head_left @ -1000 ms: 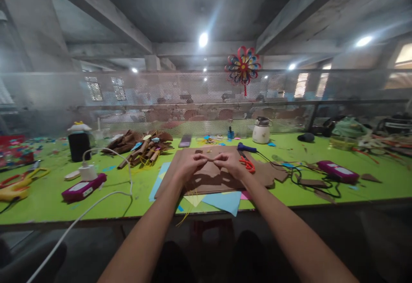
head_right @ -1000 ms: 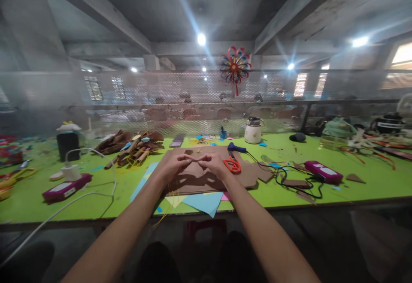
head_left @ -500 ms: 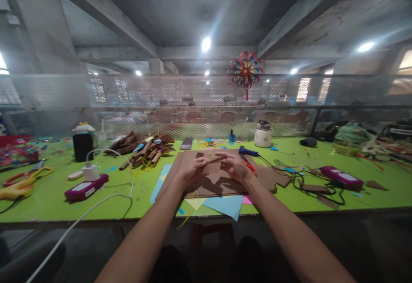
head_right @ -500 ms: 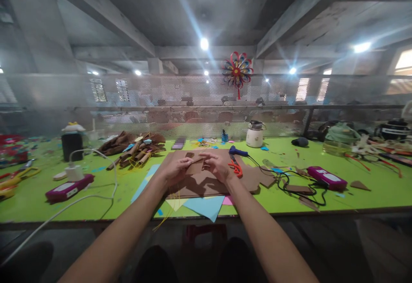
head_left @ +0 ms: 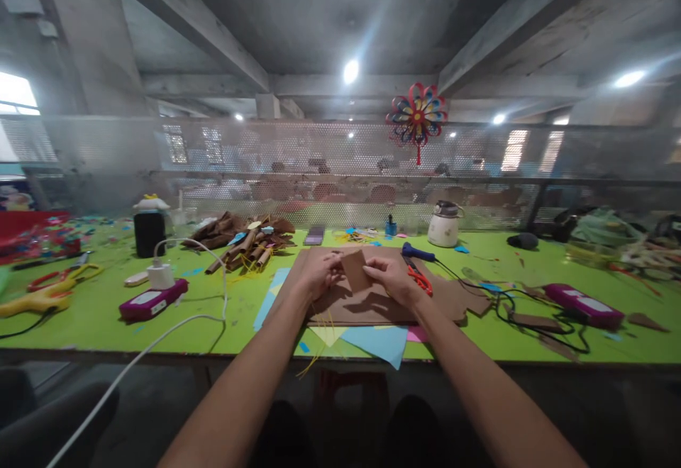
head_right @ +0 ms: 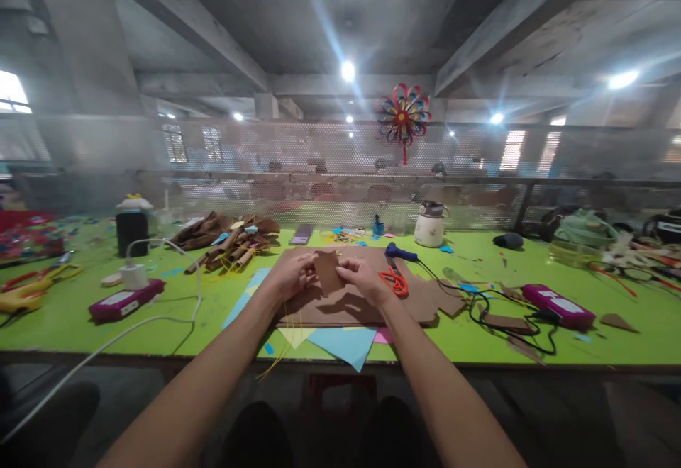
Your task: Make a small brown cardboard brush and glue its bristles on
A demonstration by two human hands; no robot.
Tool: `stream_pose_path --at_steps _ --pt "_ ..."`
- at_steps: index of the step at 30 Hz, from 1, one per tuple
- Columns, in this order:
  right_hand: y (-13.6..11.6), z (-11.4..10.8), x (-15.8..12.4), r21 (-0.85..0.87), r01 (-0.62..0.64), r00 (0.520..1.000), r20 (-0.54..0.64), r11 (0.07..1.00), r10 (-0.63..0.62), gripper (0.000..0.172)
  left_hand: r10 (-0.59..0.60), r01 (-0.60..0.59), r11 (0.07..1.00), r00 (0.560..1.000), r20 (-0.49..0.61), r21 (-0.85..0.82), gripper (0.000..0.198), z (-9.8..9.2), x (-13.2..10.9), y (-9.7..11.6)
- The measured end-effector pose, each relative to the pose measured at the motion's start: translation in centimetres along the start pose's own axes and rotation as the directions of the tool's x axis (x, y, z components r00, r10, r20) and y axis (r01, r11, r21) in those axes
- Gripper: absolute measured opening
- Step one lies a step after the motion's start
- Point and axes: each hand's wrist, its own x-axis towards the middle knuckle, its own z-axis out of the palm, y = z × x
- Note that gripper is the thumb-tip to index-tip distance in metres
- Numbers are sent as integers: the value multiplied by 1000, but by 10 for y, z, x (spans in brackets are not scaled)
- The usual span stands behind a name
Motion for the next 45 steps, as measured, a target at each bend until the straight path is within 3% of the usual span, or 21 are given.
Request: stream_pose_path --at_steps 3,6,9,12,19,29,35,38,42,45 --pt "1 0 -2 -179 -65 995 57 982 77 31 43 -39 994 998 -38 106 30 -7 0 3" --pt "1 0 -3 -328 -114 989 51 938 138 32 50 -75 895 996 69 439 28 -3 -3 2" --pt "3 1 -3 -322 -175 984 -16 931 179 31 102 -168 814 984 148 556 24 2 -2 -3" --pt "5 -1 -4 -231 -198 980 -78 953 185 30 127 -183 843 981 144 506 26 3 0 -7" --pt "8 -4 -3 -63 -97 994 -51 993 94 27 99 -116 930 993 68 349 27 -2 -4 -3" --pt "8 -2 -2 56 -150 984 -91 987 155 27 136 -145 933 989 51 329 14 -4 -3 -4" --pt "8 -2 -2 -28 -158 980 -124 987 153 28 102 -106 913 994 31 394 13 1 -7 3" --pt "7 -1 -1 -129 -118 987 -123 985 102 28 78 -86 908 996 36 410 23 4 -9 5" --pt "5 2 -1 -234 -84 994 -91 969 64 28 20 -75 860 993 113 504 39 4 -10 6" --pt "3 3 -1 -233 -57 995 -87 971 38 27 -34 -64 858 983 181 510 40 3 -13 7"
